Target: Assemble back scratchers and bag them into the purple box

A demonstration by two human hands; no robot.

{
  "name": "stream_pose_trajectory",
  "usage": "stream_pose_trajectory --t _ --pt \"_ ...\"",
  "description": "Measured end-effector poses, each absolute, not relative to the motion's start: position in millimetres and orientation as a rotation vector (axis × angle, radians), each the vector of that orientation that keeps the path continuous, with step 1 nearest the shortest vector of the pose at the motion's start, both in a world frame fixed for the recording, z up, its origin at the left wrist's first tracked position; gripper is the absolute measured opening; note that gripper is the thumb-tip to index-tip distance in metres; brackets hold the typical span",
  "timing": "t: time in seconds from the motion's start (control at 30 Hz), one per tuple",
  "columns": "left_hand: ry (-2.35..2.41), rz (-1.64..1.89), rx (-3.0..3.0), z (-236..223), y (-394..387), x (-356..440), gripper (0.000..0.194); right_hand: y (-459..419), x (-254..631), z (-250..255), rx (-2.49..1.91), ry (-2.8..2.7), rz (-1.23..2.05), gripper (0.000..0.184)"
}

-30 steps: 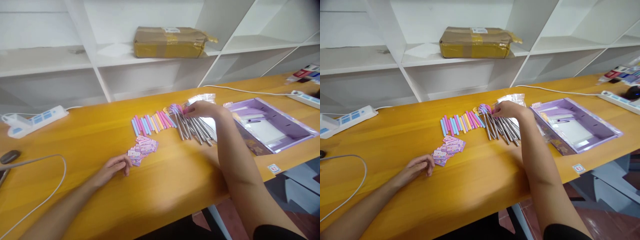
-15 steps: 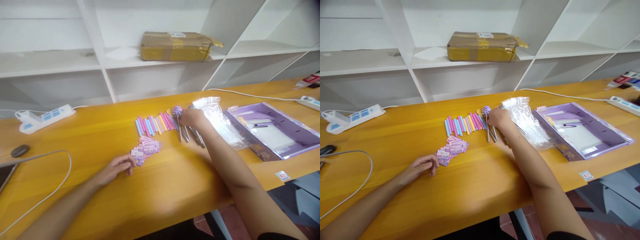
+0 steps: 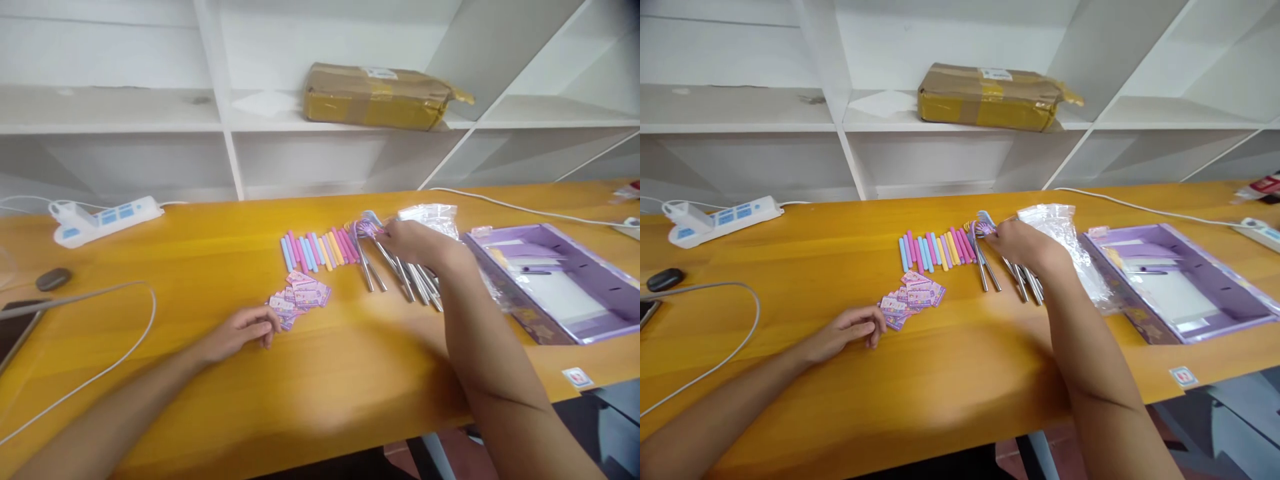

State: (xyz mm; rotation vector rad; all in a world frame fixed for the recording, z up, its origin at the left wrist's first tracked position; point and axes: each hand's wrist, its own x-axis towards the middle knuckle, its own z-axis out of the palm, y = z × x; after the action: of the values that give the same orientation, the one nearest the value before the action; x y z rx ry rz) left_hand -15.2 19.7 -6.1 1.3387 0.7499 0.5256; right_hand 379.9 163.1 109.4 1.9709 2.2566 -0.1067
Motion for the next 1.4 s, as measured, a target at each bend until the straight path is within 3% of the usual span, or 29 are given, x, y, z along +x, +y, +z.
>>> stream_pose_trajectory --t 0.2,0.4,0.7,0.8,0.93,1.07,1.17,1.3,1.4 --pt "0.757 0.527 1.353 -7.8 19.2 -14.3 0.034 134.2 297.9 100.6 1.881 2.602 -0.299 0.03" --pt "0.746 0.555 1.391 -6.5 17.8 -11.4 0.038 137.8 206.8 49.6 1.649 2.61 -0.196 0.042" --pt "0.761 0.598 1.406 -8.3 16.1 -8.3 0.038 130.2 184.1 59.8 1.673 2.641 -0.275 0.039" --pt "0.791 0.773 1.316 -14.3 15.8 -4.7 0.039 102.2 192.3 65.9 1.657 2.752 -0.494 0.039" --pt "0.825 0.931 1.174 -29.9 18.6 -2.1 0.048 57.1 200.2 57.6 1.494 2.871 -0.913 0.026" --pt "0.85 0.99 1.043 -35.1 23.8 -1.9 0.049 45.5 207.1 47.3 1.377 2.936 -1.106 0.021" --pt "0.843 0.965 0.997 -28.5 25.7 -1.6 0.046 59.1 216.4 47.1 1.457 3.024 -1.337 0.034" --pt "0.875 0.885 1.09 -20.7 23.9 -2.5 0.047 79.1 229.0 58.0 1.574 3.089 -1.95 0.055" --pt "0.915 0.814 1.205 -15.9 19.1 -3.5 0.048 85.0 235.1 70.4 1.586 3.283 -2.005 0.06"
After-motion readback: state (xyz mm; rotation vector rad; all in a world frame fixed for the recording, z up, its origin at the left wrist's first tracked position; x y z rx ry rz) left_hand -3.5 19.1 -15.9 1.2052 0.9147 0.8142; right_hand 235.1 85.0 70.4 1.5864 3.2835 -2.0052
